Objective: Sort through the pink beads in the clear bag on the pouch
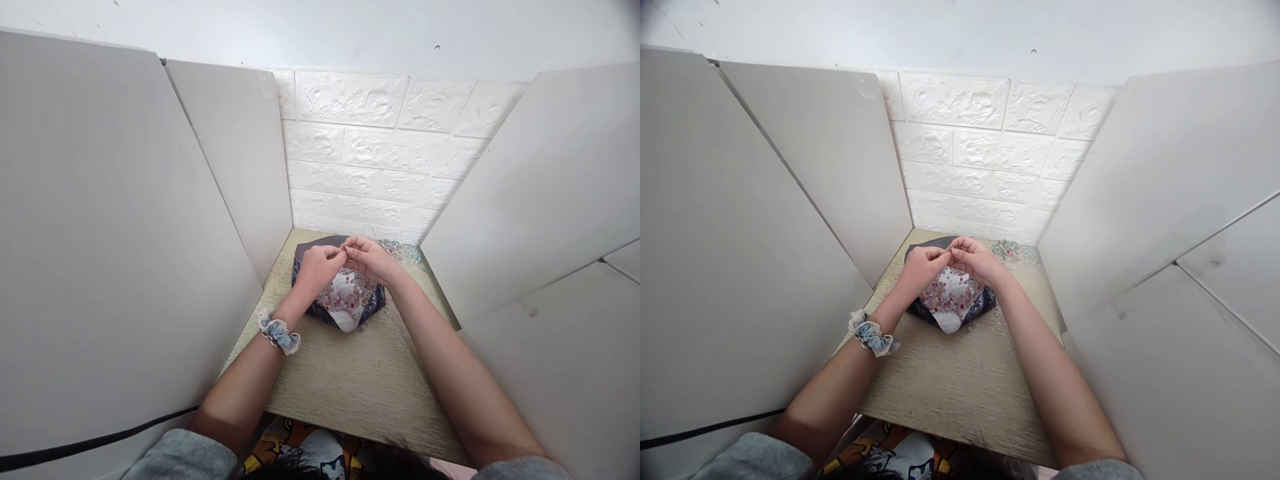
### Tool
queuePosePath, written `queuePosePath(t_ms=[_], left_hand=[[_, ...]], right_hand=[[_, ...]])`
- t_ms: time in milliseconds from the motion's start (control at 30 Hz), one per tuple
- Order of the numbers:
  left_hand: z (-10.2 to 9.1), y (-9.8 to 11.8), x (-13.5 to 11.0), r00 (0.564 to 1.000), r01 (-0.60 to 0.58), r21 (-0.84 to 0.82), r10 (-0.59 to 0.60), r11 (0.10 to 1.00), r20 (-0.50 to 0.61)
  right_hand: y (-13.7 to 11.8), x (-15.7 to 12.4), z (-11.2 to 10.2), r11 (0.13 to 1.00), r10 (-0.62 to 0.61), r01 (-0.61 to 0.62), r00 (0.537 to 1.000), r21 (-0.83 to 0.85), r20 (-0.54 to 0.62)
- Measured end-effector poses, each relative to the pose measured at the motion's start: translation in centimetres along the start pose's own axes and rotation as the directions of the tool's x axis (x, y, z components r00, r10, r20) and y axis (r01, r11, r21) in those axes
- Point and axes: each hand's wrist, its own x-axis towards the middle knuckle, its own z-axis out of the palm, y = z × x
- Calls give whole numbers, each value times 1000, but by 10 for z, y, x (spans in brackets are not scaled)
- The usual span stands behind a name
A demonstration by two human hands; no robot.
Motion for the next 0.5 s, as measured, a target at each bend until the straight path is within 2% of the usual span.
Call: queuePosePath(t_ms=[500], left_hand=[[0, -2, 2, 1000, -21, 25, 21, 999, -3]], right_hand=[[-1, 0, -2, 998, 31, -31, 1000, -56, 0]])
